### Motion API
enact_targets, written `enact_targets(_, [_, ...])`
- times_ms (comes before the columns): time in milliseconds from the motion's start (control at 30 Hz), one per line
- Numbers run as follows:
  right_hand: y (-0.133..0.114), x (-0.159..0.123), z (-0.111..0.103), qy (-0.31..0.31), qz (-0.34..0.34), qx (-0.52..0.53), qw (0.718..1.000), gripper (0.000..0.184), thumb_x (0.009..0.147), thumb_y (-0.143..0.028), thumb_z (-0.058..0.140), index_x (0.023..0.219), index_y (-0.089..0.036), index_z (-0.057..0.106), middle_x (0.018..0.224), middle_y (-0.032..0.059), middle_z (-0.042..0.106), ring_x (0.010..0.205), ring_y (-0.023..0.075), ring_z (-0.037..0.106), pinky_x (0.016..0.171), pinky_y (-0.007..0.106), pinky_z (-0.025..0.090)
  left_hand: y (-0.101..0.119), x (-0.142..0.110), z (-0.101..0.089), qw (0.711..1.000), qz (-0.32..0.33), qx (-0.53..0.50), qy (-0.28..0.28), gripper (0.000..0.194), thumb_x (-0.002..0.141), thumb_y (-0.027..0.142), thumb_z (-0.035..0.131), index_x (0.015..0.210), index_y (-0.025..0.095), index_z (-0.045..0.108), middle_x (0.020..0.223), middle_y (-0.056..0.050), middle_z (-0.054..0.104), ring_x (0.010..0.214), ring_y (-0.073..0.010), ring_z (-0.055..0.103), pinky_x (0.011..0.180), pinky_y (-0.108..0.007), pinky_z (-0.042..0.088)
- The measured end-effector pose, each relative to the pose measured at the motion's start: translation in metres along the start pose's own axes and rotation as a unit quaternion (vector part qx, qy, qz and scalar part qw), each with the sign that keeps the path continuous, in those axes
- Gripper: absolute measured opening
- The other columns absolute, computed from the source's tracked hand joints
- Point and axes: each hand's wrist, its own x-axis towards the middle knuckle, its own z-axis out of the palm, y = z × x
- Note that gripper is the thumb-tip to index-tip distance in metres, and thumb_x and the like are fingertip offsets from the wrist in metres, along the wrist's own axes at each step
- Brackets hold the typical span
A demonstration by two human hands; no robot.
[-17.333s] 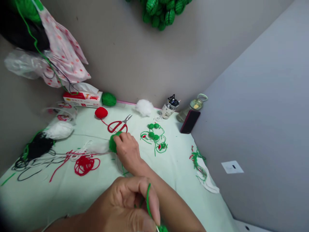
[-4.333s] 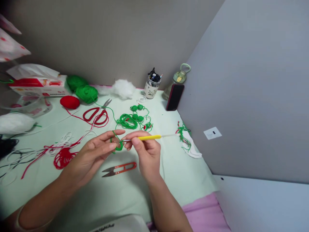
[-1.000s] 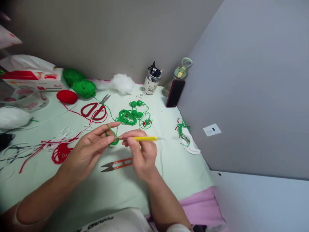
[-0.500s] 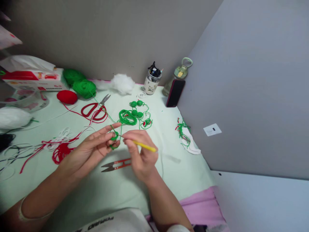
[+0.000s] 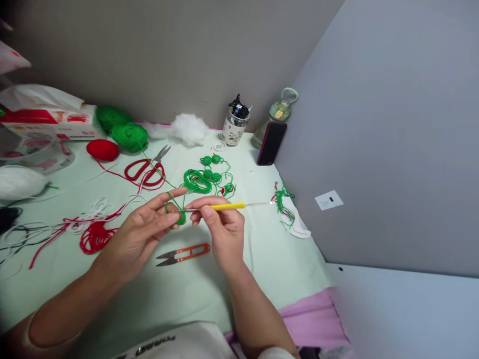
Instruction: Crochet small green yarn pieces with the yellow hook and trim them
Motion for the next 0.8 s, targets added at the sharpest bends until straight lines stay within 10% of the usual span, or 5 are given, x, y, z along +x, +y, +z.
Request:
enact_targets(133, [-0.001, -0.005, -0.002, 0.005, -0.074, -0.083, 0.994, 0.019, 0.101, -0.024, 0.05, 0.099, -0.024, 0.069, 0.09, 0.0044, 0.072, 0.071, 0.0154, 0.067, 0.063, 0.032, 0.057, 0.004, -0.001, 0.001, 0.999, 0.012, 0.024, 0.019, 0.042, 0.081, 0.025, 0.079, 0.123, 0.024, 0.069, 0.076, 0.004, 0.061, 0.073, -0.0104, 0.056, 0.076, -0.023, 0.046])
enact_targets(300, [0.002, -0.015, -0.003, -0.069, -0.201, -0.325, 0.921, 0.028, 0.091, -0.017, 0.064, 0.112, -0.034, 0.072, 0.101, 0.0043, 0.074, 0.092, 0.0215, 0.071, 0.076, 0.037, 0.06, -0.001, -0.003, 0.0, 0.999, -0.016, -0.041, 0.002, 0.043, 0.082, 0.024, 0.078, 0.124, 0.023, 0.068, 0.076, 0.003, 0.061, 0.074, -0.0113, 0.058, 0.075, -0.022, 0.047])
enact_targets(467, [0.001, -0.009, -0.001, -0.006, -0.165, -0.237, 0.957, 0.023, 0.096, -0.02, 0.058, 0.11, -0.032, 0.072, 0.1, 0.0051, 0.071, 0.087, 0.0199, 0.07, 0.072, 0.036, 0.061, -0.001, 0.003, -0.004, 0.987, -0.09, -0.127, -0.038, 0.035, 0.083, 0.02, 0.076, 0.118, 0.018, 0.071, 0.077, 0.001, 0.06, 0.066, -0.0082, 0.053, 0.071, -0.021, 0.048])
enact_targets(667, [0.002, -0.004, 0.002, -0.005, -0.055, -0.074, 0.996, 0.021, 0.099, -0.023, 0.054, 0.1, -0.029, 0.074, 0.09, 0.0026, 0.068, 0.066, 0.0135, 0.064, 0.057, 0.03, 0.056, -0.002, -0.002, -0.001, 0.999, 0.028, 0.024, 0.021, 0.048, 0.079, 0.022, 0.081, 0.126, 0.026, 0.069, 0.078, 0.003, 0.064, 0.079, -0.012, 0.059, 0.082, -0.023, 0.047])
enact_targets(800, [0.006, -0.012, 0.004, -0.015, -0.221, -0.318, 0.922, 0.03, 0.091, -0.011, 0.063, 0.108, -0.033, 0.076, 0.105, 0.0062, 0.07, 0.093, 0.0203, 0.067, 0.077, 0.036, 0.057, -0.007, -0.005, 0.001, 1.0, 0.007, 0.022, 0.009, 0.053, 0.08, 0.024, 0.08, 0.131, 0.026, 0.067, 0.083, 0.001, 0.068, 0.087, -0.0153, 0.061, 0.087, -0.027, 0.047])
